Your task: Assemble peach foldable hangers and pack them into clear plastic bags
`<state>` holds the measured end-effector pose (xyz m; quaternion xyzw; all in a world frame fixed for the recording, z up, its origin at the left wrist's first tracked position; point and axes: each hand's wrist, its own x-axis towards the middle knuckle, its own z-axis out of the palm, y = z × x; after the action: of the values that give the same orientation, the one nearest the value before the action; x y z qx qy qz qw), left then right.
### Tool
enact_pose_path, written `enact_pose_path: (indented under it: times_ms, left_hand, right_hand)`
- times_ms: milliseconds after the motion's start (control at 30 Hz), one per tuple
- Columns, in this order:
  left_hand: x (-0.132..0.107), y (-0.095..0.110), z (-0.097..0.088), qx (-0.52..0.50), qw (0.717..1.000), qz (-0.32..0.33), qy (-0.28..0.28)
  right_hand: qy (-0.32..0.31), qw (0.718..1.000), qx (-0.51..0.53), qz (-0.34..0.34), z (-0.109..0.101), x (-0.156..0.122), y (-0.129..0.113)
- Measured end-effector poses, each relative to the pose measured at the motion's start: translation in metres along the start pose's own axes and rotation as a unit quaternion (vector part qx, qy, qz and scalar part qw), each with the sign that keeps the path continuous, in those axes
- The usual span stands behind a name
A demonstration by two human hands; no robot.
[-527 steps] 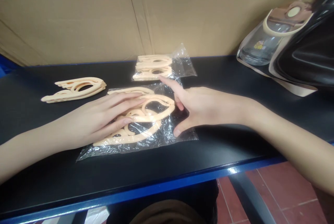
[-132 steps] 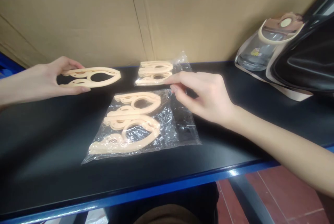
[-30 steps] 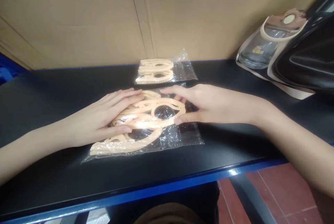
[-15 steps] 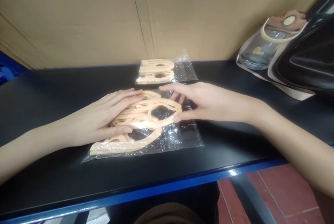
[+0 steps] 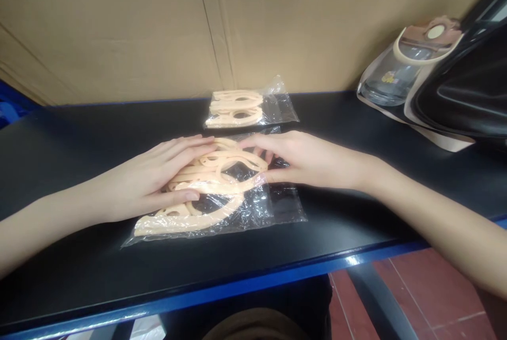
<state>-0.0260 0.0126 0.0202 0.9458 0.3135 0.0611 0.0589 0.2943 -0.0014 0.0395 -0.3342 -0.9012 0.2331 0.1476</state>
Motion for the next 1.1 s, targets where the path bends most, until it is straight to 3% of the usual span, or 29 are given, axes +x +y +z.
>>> enact_pose_path:
  times_ms: [333, 700, 1100]
  left_hand:
    - [0.0013, 0.0076, -0.0065, -0.008, 1.000, -0.018, -0.021]
    - [0.0023, 0.0073, -0.0065, -0.002, 1.000, -0.016, -0.020]
    - [0.0026, 0.0057, -0.0058, 0.011, 1.000, 0.001, -0.009]
  right_hand:
    - [-0.029, 0.999, 0.039, -0.006, -0.0046, 0.0006, 0.0042]
    - [0.015, 1.000, 0.005, -0.012, -0.0002, 0.0011, 0.0098]
    - [0.012, 1.000, 0.008, -0.007, 0.0037, 0.0033, 0.0037]
